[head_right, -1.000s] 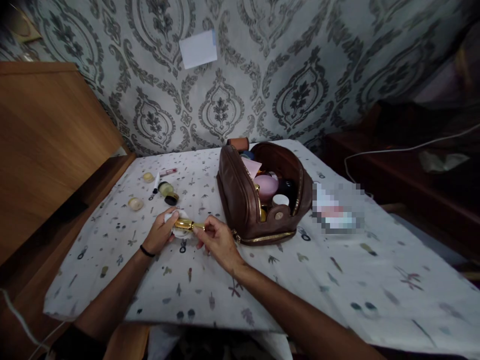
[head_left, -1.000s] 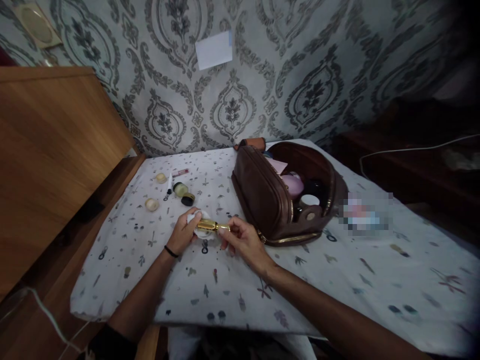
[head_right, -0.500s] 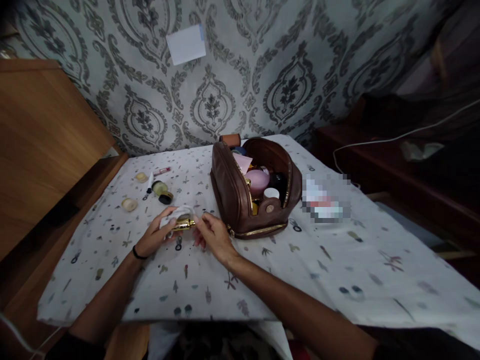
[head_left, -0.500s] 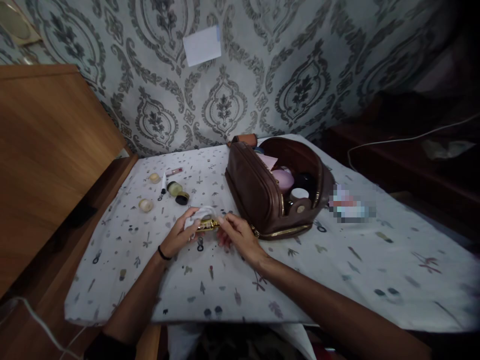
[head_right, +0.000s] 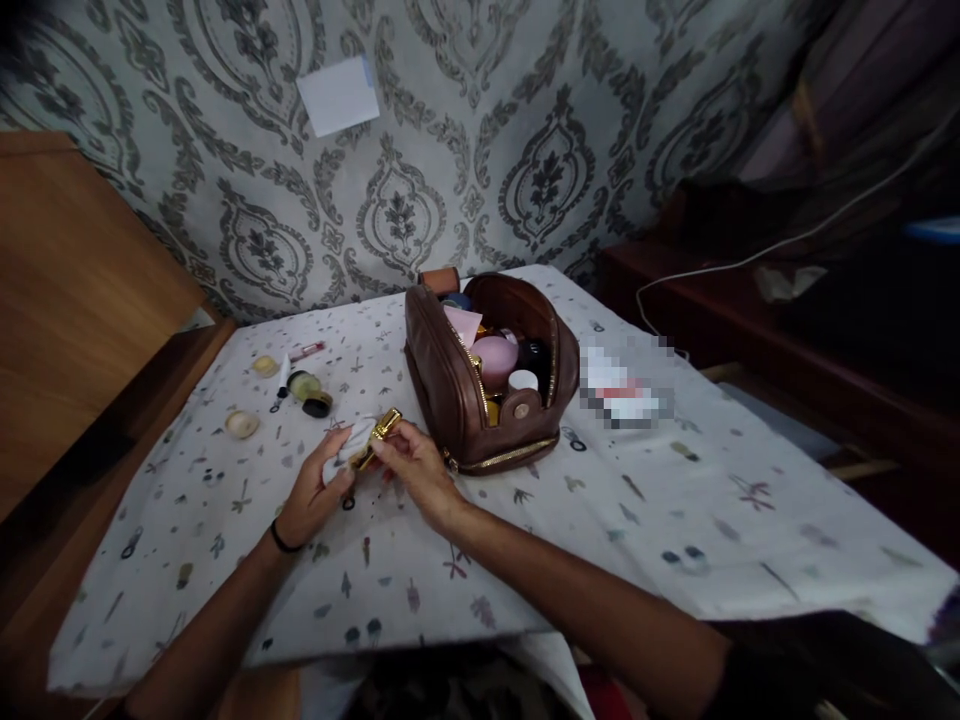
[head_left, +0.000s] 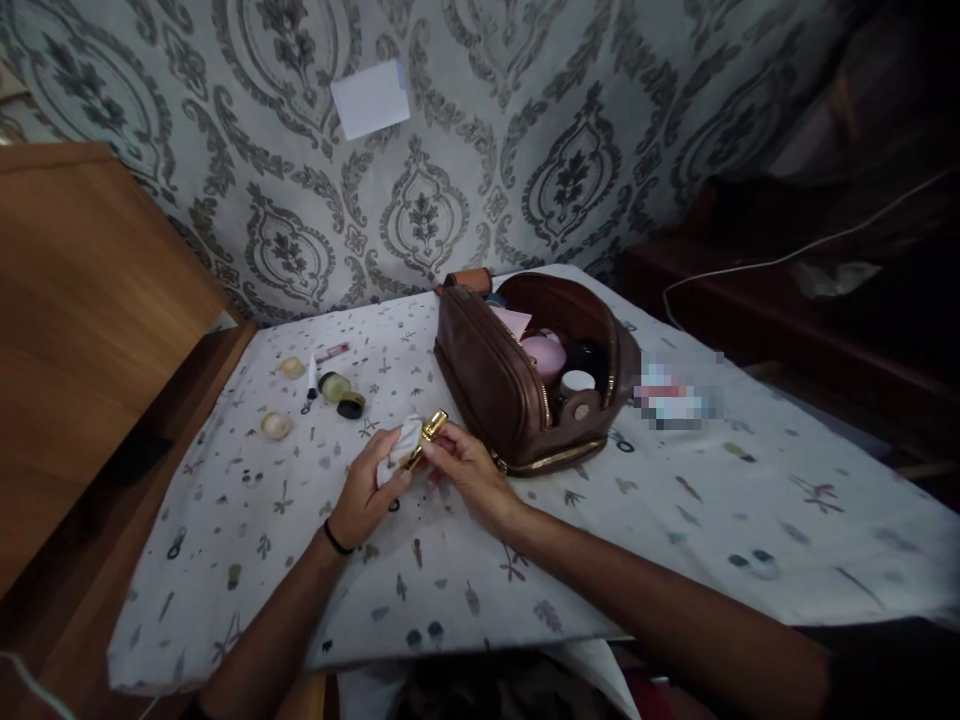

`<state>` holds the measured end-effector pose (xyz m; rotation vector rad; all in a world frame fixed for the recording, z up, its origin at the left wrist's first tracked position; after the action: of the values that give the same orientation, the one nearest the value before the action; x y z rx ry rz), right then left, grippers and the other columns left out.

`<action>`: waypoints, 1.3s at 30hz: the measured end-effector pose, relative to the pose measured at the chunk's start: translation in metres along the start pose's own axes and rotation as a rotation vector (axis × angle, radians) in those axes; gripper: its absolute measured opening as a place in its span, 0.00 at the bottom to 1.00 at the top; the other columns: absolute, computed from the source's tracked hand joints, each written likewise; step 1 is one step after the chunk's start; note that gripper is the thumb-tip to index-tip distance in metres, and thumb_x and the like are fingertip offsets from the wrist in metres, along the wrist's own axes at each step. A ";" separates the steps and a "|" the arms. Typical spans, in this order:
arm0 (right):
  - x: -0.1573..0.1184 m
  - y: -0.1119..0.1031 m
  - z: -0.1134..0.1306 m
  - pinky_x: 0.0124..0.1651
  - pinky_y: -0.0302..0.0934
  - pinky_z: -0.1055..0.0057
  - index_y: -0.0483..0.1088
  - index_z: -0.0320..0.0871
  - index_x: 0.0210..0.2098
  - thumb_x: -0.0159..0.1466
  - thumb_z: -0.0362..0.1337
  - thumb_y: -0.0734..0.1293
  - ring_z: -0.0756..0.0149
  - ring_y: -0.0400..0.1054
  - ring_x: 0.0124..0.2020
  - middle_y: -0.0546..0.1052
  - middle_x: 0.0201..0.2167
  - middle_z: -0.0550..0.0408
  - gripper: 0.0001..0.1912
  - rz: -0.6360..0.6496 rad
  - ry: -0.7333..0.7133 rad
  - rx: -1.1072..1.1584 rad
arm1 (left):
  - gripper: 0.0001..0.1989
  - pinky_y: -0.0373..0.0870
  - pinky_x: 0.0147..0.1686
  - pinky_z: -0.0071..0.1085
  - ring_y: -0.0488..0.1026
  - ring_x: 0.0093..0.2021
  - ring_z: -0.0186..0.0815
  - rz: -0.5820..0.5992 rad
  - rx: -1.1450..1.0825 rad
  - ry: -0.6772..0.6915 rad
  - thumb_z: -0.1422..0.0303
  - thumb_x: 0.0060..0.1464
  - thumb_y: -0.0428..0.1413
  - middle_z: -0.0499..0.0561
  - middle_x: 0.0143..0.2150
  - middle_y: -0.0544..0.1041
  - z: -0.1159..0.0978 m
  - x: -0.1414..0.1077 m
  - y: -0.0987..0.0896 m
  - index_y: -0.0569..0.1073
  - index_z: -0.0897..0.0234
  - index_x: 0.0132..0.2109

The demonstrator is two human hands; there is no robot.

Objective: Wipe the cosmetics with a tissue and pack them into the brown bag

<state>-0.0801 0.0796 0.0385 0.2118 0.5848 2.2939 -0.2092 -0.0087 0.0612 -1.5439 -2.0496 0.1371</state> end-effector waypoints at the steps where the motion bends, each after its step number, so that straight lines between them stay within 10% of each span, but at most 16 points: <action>1: 0.000 0.000 0.001 0.28 0.61 0.74 0.72 0.43 0.39 0.53 0.52 0.75 0.68 0.69 0.31 0.76 0.30 0.57 0.23 -0.008 0.004 0.014 | 0.24 0.71 0.44 0.39 0.73 0.44 0.41 0.008 0.052 0.102 0.54 0.62 0.53 0.55 0.45 0.75 -0.003 0.000 -0.001 0.70 0.61 0.60; 10: -0.001 0.000 -0.002 0.29 0.63 0.72 0.67 0.45 0.37 0.54 0.55 0.74 0.69 0.68 0.29 0.72 0.29 0.61 0.24 0.025 0.085 0.167 | 0.16 0.68 0.41 0.31 0.69 0.41 0.34 -0.017 0.256 0.349 0.76 0.62 0.53 0.53 0.43 0.70 -0.016 -0.003 0.001 0.73 0.61 0.55; 21: -0.003 0.002 -0.001 0.26 0.62 0.75 0.71 0.45 0.40 0.58 0.57 0.70 0.69 0.65 0.30 0.68 0.30 0.58 0.23 0.113 0.063 -0.017 | 0.13 0.70 0.43 0.33 0.70 0.44 0.36 -0.053 0.344 0.335 0.73 0.64 0.52 0.54 0.43 0.71 -0.014 -0.001 0.004 0.74 0.62 0.53; 33: -0.012 0.009 0.004 0.26 0.57 0.75 0.70 0.40 0.46 0.68 0.55 0.60 0.72 0.59 0.25 0.65 0.27 0.59 0.24 0.324 -0.109 -0.527 | 0.14 0.68 0.48 0.34 0.71 0.46 0.38 -0.138 0.361 0.108 0.64 0.66 0.48 0.54 0.43 0.72 -0.009 0.003 -0.010 0.72 0.64 0.52; 39: -0.018 0.013 0.007 0.29 0.56 0.76 0.71 0.40 0.49 0.69 0.50 0.61 0.70 0.60 0.29 0.69 0.30 0.57 0.20 0.322 -0.190 -0.626 | 0.16 0.62 0.33 0.28 0.65 0.31 0.33 -0.113 0.209 -0.122 0.57 0.66 0.45 0.45 0.30 0.67 -0.013 0.007 -0.010 0.68 0.62 0.37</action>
<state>-0.0738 0.0614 0.0514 0.2228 -0.2947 2.6014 -0.2127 -0.0092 0.0790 -1.3181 -2.1355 0.3976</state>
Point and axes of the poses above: each hand's wrist, its own x-axis towards the middle knuckle, its own y-axis out of the palm, z = x × y, the point moved 3 cm from there along x, towards the middle knuckle
